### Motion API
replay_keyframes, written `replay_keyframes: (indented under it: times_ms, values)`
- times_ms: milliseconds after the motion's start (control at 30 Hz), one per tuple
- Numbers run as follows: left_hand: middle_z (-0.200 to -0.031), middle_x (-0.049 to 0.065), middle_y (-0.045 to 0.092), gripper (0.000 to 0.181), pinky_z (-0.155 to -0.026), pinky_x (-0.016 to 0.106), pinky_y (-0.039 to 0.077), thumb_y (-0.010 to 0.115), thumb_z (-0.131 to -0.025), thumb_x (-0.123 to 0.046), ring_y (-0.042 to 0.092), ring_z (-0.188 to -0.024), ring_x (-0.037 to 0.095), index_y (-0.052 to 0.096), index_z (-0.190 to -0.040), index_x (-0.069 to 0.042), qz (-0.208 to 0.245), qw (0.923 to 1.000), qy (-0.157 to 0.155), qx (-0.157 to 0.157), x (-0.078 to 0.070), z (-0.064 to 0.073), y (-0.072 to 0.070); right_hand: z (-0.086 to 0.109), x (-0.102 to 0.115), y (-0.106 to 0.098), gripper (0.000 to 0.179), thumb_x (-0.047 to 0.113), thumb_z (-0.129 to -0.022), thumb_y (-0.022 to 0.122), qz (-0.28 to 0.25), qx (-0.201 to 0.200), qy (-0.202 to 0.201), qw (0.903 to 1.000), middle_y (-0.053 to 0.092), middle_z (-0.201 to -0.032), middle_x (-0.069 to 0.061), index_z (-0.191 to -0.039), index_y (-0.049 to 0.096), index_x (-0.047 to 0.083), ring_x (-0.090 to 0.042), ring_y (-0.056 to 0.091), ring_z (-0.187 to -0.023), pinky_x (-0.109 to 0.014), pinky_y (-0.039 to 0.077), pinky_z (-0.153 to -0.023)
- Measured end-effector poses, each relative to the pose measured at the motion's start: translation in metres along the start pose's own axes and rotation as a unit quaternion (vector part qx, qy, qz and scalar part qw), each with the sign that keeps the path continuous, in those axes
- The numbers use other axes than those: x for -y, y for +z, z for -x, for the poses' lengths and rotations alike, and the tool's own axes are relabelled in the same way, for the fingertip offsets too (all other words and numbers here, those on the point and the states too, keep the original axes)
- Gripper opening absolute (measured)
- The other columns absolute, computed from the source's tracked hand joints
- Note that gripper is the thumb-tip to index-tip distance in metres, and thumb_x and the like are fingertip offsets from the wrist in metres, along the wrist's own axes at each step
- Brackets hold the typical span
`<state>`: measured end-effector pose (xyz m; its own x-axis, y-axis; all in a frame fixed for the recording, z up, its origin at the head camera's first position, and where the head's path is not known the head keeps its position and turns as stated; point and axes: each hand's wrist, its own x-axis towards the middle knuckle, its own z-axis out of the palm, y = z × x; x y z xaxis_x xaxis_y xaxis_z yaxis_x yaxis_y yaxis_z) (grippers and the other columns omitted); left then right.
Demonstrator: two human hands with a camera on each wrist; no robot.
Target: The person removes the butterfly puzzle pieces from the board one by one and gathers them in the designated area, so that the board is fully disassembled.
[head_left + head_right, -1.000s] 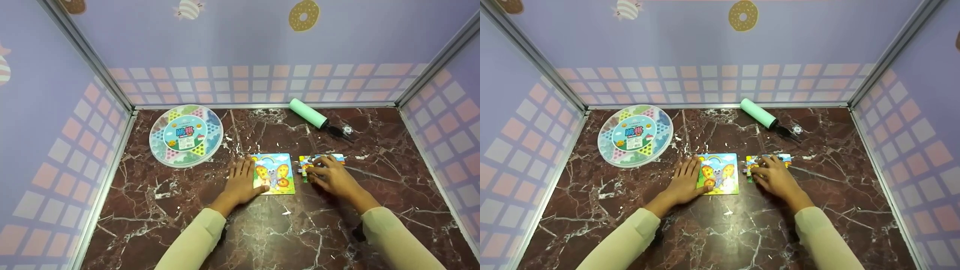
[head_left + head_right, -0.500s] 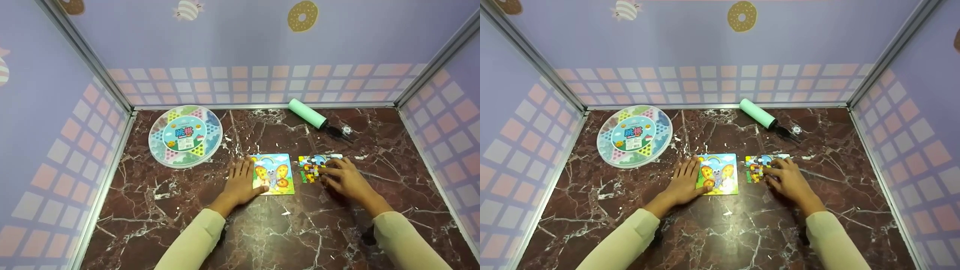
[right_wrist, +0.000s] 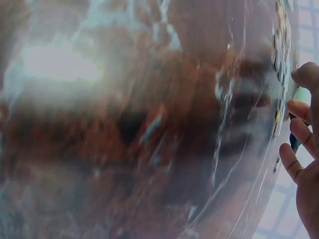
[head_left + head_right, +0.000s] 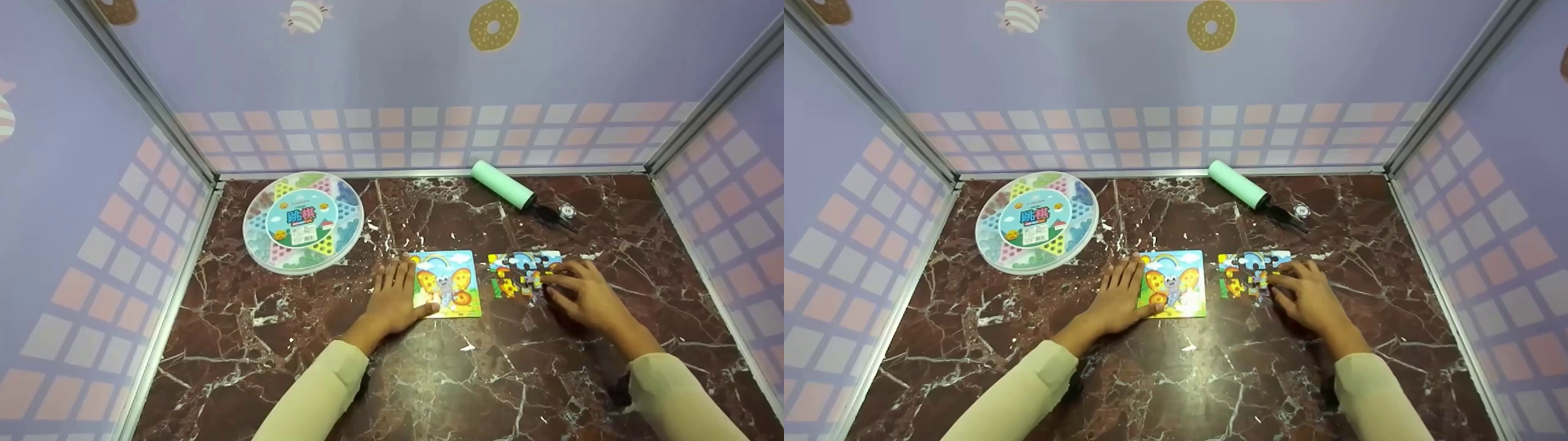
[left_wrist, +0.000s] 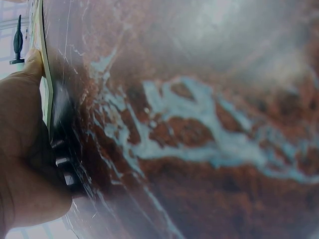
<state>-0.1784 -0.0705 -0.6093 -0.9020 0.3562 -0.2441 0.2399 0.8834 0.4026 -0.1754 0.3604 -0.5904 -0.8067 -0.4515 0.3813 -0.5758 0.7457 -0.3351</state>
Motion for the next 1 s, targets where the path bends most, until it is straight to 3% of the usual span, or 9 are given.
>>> replay_keyframes:
  times_ms: [267, 533, 1000]
  values:
    - [-0.188, 0.015, -0.003, 0.118, -0.141, 0.062, 0.001, 0.048, -0.101, -0.084, -0.004, -0.175, 0.037, 0.002, -0.178, -0.007, -0.002, 0.9999, -0.001, 0.011, -0.003, 0.003, -0.004, 0.012, -0.005, -0.01, 0.032, 0.003, -0.091, 0.086, 0.0, 0.002, 0.031, 0.9995, 0.074, -0.121, -0.019, -0.121, 0.086, 0.012, -0.041, 0.06, -0.113, -0.064, 0.053, -0.092]
    - [-0.188, 0.014, -0.002, 0.117, -0.141, 0.063, 0.002, 0.049, -0.102, -0.083, -0.002, -0.175, 0.038, 0.004, -0.179, -0.008, 0.002, 1.0, -0.001, 0.005, -0.001, 0.002, -0.002, 0.018, -0.009, -0.013, 0.027, 0.008, -0.098, 0.082, 0.009, 0.033, 0.067, 0.9972, 0.075, -0.126, -0.019, -0.124, 0.085, 0.014, -0.039, 0.058, -0.114, -0.066, 0.054, -0.092]
    - [-0.188, 0.015, -0.002, 0.118, -0.141, 0.063, 0.002, 0.049, -0.102, -0.083, -0.002, -0.175, 0.039, 0.003, -0.178, -0.006, 0.002, 1.0, 0.001, 0.005, -0.003, 0.003, -0.003, 0.02, -0.014, -0.015, 0.03, 0.002, -0.097, 0.081, 0.014, 0.015, 0.053, 0.9984, 0.077, -0.124, -0.015, -0.126, 0.083, 0.012, -0.037, 0.06, -0.11, -0.06, 0.054, -0.09]
